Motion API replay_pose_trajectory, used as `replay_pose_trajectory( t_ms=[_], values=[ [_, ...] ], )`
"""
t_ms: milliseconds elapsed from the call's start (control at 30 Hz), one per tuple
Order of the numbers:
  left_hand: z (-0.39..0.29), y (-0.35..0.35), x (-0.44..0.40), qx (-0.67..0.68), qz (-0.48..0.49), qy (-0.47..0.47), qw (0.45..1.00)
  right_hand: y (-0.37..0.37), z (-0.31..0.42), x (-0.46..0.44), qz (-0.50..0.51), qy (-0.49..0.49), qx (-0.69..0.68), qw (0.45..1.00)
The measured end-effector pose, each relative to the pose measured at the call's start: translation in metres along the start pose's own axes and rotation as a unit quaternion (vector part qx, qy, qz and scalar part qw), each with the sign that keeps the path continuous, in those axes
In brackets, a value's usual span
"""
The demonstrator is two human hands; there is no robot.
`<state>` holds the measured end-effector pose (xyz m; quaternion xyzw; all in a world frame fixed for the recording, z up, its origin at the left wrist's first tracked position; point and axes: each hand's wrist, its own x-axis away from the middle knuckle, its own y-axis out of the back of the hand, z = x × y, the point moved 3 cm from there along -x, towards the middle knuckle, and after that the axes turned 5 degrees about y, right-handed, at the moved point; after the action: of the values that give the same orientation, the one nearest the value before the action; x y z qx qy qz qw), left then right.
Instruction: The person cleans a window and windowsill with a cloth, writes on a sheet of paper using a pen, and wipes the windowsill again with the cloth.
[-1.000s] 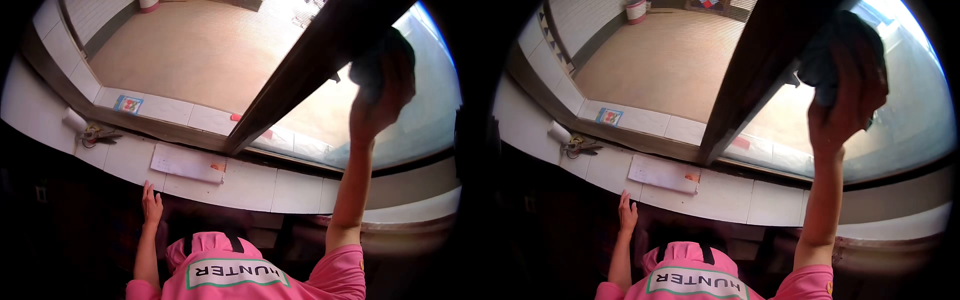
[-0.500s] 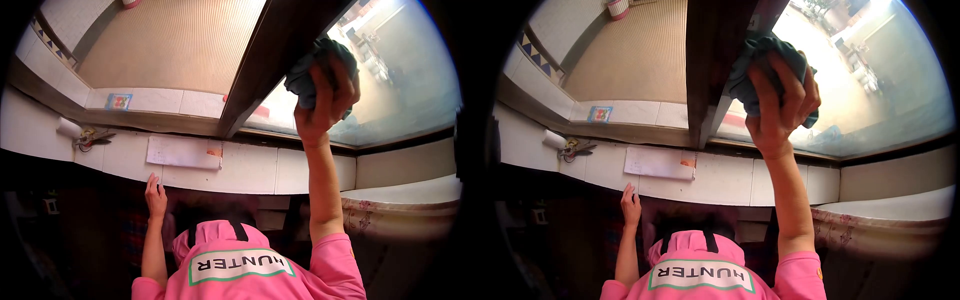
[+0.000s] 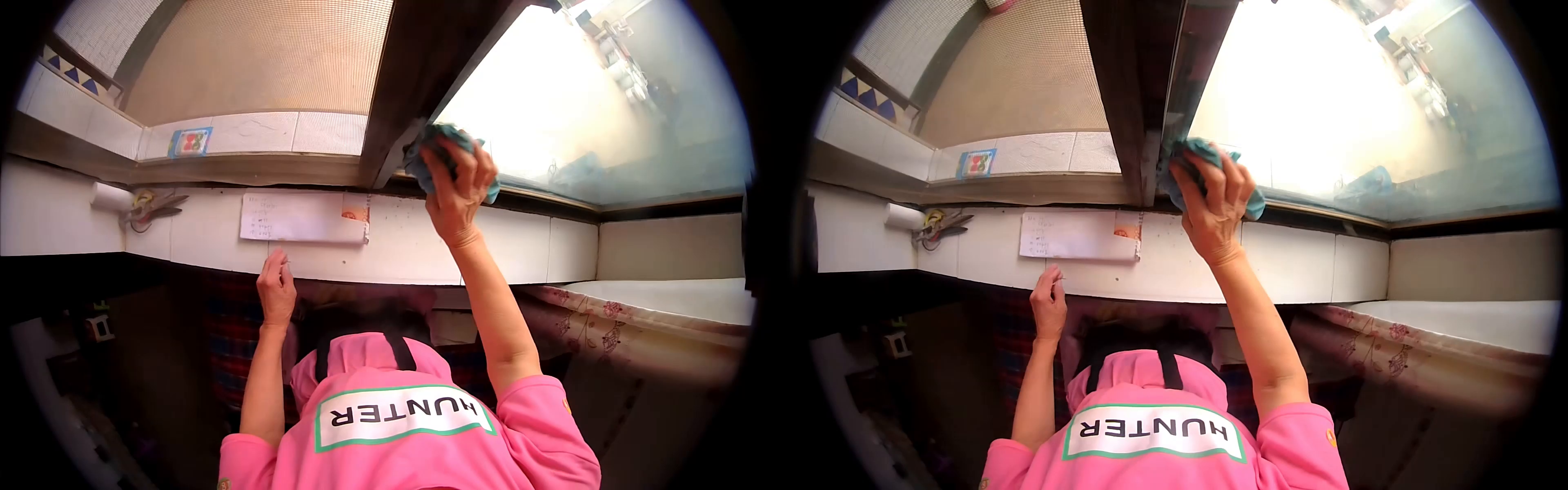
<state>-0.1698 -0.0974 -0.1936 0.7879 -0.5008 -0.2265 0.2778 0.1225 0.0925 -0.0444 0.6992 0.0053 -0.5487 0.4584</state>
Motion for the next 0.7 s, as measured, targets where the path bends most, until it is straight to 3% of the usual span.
replay_pose_trajectory(
  t_ms=[167,200,300,367,433,500,600,700],
  values=[
    [0.003,-0.007,0.001,0.042,0.016,0.051,0.998,-0.03,-0.01,0.065,0.134,-0.053,-0.035,0.989],
    [0.01,-0.006,0.002,0.12,0.02,0.124,0.985,-0.027,-0.011,0.066,0.136,-0.075,-0.05,0.987],
    [0.014,-0.016,-0.007,0.321,0.038,0.329,0.887,-0.011,-0.022,0.065,0.092,-0.133,-0.084,0.983],
    [0.018,-0.022,-0.012,0.406,0.028,0.37,0.836,0.003,-0.03,0.073,0.045,-0.219,-0.147,0.963],
    [0.035,-0.026,-0.02,0.455,0.022,0.392,0.799,0.027,-0.032,0.076,0.027,-0.346,-0.266,0.899],
    [0.049,-0.028,-0.027,0.486,0.033,0.402,0.775,0.047,-0.051,0.1,-0.032,-0.483,-0.386,0.785],
    [0.068,-0.027,-0.04,0.494,0.034,0.424,0.759,0.089,-0.087,0.138,-0.138,-0.599,-0.391,0.685],
    [0.061,-0.024,-0.05,0.462,0.027,0.452,0.763,0.137,-0.155,0.189,-0.255,-0.618,-0.314,0.674]
  ],
)
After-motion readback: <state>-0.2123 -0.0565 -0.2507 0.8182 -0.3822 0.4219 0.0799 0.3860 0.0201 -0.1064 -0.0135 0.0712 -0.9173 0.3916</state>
